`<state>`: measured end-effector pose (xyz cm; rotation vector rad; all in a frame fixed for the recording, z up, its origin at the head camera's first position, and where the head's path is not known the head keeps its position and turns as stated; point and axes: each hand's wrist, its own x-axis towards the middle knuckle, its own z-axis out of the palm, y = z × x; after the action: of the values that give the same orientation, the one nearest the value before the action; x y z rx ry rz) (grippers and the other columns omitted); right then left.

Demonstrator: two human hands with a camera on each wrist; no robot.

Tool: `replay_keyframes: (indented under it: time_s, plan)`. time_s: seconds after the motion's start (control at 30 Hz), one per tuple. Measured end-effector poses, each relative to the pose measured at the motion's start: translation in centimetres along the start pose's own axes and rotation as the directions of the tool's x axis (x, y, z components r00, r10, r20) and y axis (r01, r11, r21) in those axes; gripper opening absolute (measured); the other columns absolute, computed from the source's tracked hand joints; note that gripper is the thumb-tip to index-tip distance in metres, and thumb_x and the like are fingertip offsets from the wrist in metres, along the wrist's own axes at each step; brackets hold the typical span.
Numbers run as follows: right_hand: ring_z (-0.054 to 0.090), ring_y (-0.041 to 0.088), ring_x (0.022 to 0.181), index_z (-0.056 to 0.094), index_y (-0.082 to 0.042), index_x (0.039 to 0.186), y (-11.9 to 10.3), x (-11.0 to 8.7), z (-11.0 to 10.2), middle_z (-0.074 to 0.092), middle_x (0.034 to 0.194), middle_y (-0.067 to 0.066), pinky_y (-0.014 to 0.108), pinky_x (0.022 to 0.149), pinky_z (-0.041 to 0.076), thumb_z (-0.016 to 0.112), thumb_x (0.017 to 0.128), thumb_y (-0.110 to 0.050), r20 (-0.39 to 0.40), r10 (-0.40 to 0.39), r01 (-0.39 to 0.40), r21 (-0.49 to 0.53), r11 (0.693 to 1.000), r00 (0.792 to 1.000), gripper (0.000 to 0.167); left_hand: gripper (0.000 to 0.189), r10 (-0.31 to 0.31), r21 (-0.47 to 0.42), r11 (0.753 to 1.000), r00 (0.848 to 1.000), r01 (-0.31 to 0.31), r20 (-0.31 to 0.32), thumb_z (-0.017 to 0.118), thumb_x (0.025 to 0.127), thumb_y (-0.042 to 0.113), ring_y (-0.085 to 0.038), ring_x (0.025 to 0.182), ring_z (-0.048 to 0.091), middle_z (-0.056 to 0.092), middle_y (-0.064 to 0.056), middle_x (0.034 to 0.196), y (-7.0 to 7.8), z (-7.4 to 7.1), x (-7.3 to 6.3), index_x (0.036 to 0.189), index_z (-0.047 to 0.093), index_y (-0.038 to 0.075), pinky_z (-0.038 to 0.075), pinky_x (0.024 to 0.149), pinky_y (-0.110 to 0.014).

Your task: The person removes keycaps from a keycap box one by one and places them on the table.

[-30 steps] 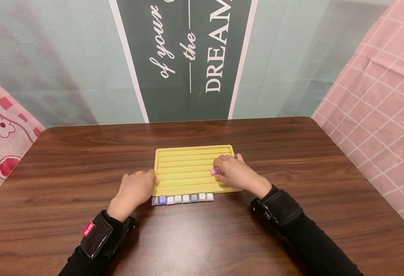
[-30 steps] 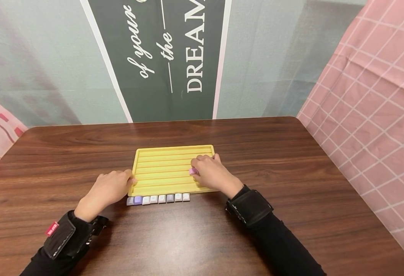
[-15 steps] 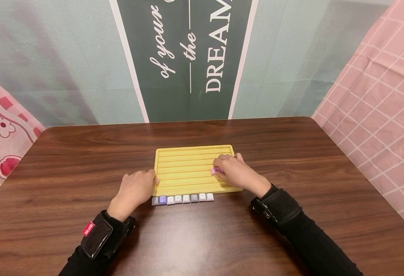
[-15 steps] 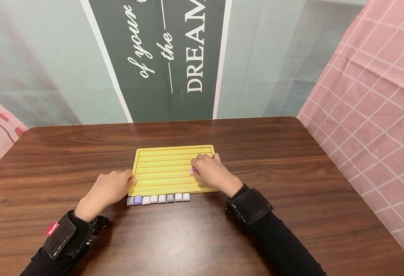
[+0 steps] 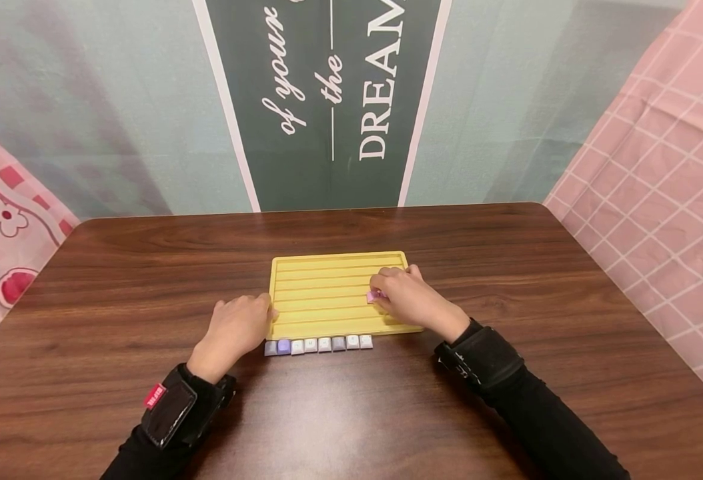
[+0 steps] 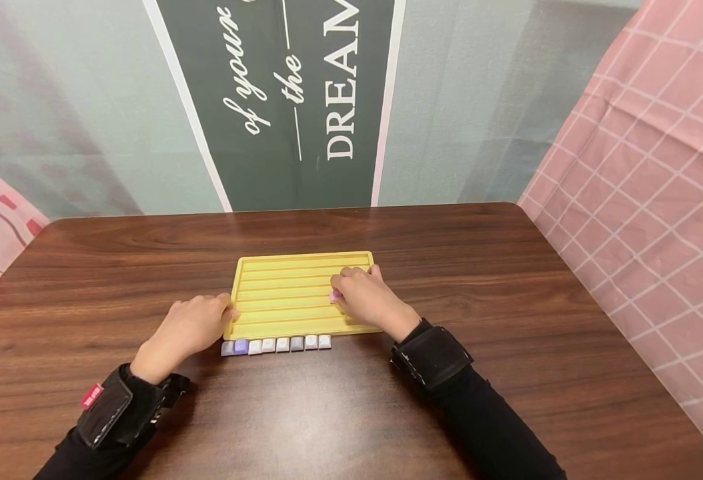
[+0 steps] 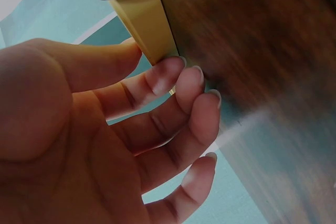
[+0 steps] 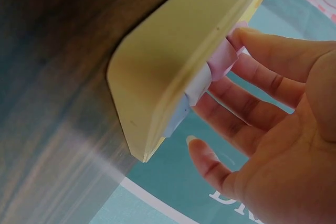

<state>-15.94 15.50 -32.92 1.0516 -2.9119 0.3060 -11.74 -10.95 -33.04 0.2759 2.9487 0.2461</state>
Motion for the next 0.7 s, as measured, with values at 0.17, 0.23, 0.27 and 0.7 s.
replay_keyframes:
  time_s: [0.17,0.23,0.27,0.7]
  plan:
    - [0.052,0.011,0.074,0.059,-0.014,0.078,-0.03,0.02,0.03,0.055,0.078,-0.005,0.035,0.068,0.027,0.067,0.083,-0.011,0.005,0.009,-0.009,-0.006,1.000,1.000,0.010,0.020,-0.004,0.002,1.000,1.000,0.004,0.008,0.052,0.093,0.021,-0.020,0.062,0.049,0.047,-0.003,0.063,-0.01,-0.02,0.03,0.080,0.054,0.006,0.032,0.060,-0.038]
    - [0.052,0.011,0.074,0.059,-0.014,0.078,-0.04,0.04,0.04,0.055,0.078,-0.005,0.035,0.068,0.028,0.067,0.083,-0.011,0.007,0.011,-0.011,-0.010,1.000,1.000,0.010,0.019,-0.005,0.001,1.000,1.000,0.005,0.012,0.052,0.093,0.021,-0.019,0.062,0.048,0.047,-0.003,0.063,-0.01,-0.03,0.05,0.081,0.054,0.006,0.031,0.060,-0.037]
    - [0.052,0.011,0.074,0.059,-0.014,0.078,-0.04,0.05,0.04,0.055,0.078,-0.005,0.035,0.068,0.028,0.067,0.083,-0.012,0.008,0.012,-0.012,-0.011,1.000,1.000,0.010,0.019,-0.004,0.002,1.000,1.000,0.004,0.011,0.052,0.093,0.021,-0.019,0.062,0.048,0.046,-0.003,0.063,-0.02,-0.03,0.06,0.081,0.054,0.006,0.031,0.060,-0.037]
    - [0.053,0.012,0.074,0.060,-0.013,0.080,-0.12,0.11,-0.01,0.055,0.077,-0.004,0.034,0.066,0.027,0.067,0.084,-0.017,0.000,0.005,-0.005,-0.022,1.000,1.000,0.009,0.019,-0.008,0.004,1.000,1.000,0.008,0.024,0.052,0.093,0.021,-0.020,0.063,0.048,0.047,-0.003,0.064,-0.02,-0.16,0.09,0.082,0.054,0.006,0.032,0.060,-0.038]
